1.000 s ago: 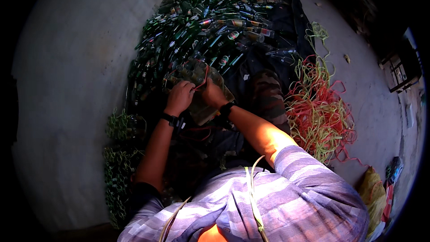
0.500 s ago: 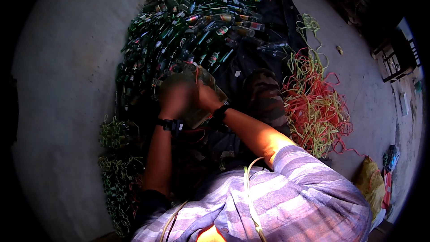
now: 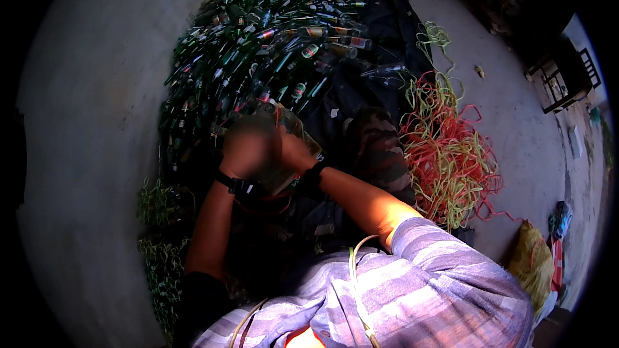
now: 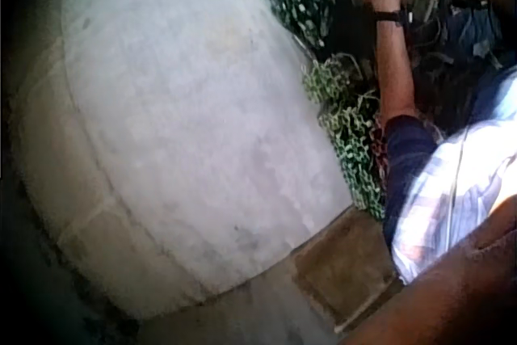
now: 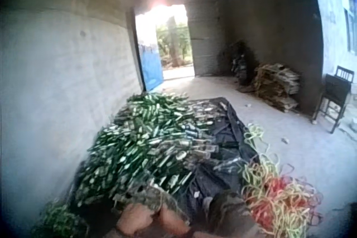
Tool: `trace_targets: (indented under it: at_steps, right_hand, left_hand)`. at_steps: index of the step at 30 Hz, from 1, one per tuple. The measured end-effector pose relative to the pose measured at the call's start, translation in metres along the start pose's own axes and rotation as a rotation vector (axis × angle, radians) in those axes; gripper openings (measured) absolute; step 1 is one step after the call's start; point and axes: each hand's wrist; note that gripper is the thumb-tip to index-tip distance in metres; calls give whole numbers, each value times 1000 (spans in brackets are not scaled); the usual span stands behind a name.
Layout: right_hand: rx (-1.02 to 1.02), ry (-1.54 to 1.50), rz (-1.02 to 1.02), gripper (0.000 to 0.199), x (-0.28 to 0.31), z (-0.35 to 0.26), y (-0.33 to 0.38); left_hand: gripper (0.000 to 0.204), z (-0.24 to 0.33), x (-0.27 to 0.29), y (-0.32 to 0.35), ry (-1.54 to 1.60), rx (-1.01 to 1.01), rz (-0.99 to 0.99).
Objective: The person sits on the floor and ties red wires around a bundle of green plastic bottles arranged on a wooden board. They repeatedly wrap and knot the wires to secure the bottles together.
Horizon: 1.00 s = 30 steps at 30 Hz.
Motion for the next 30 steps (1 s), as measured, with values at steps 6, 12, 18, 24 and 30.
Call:
trace_targets:
  at_steps: [6,12,18,24,30]
  right_hand:
    - [-114,38,-58,27,6,-13,-1]
    - [-91,141,-92,23,15,3,-9]
    - [-120,334,-241,27,51,-37,-10]
    - [-24,420,-533,28,79,-79,-17]
    - [71,79,-508,20,73,-57,-16]
  left_hand:
    - [11,7,-1,3,-72,43,117]
    - [11,-4,0,1,41,69,186]
    - [16,-9,25,3,51,92,211]
    - [18,-10,57,2,54,106,107]
    - [13,-23,55,6,177,154,78]
Point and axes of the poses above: each hand's wrist, its own y-axis away from the middle knuckle, its own x-axis out of the back of the hand, z = x × y, and after that the axes turned 12 degrees about -y, right-handed
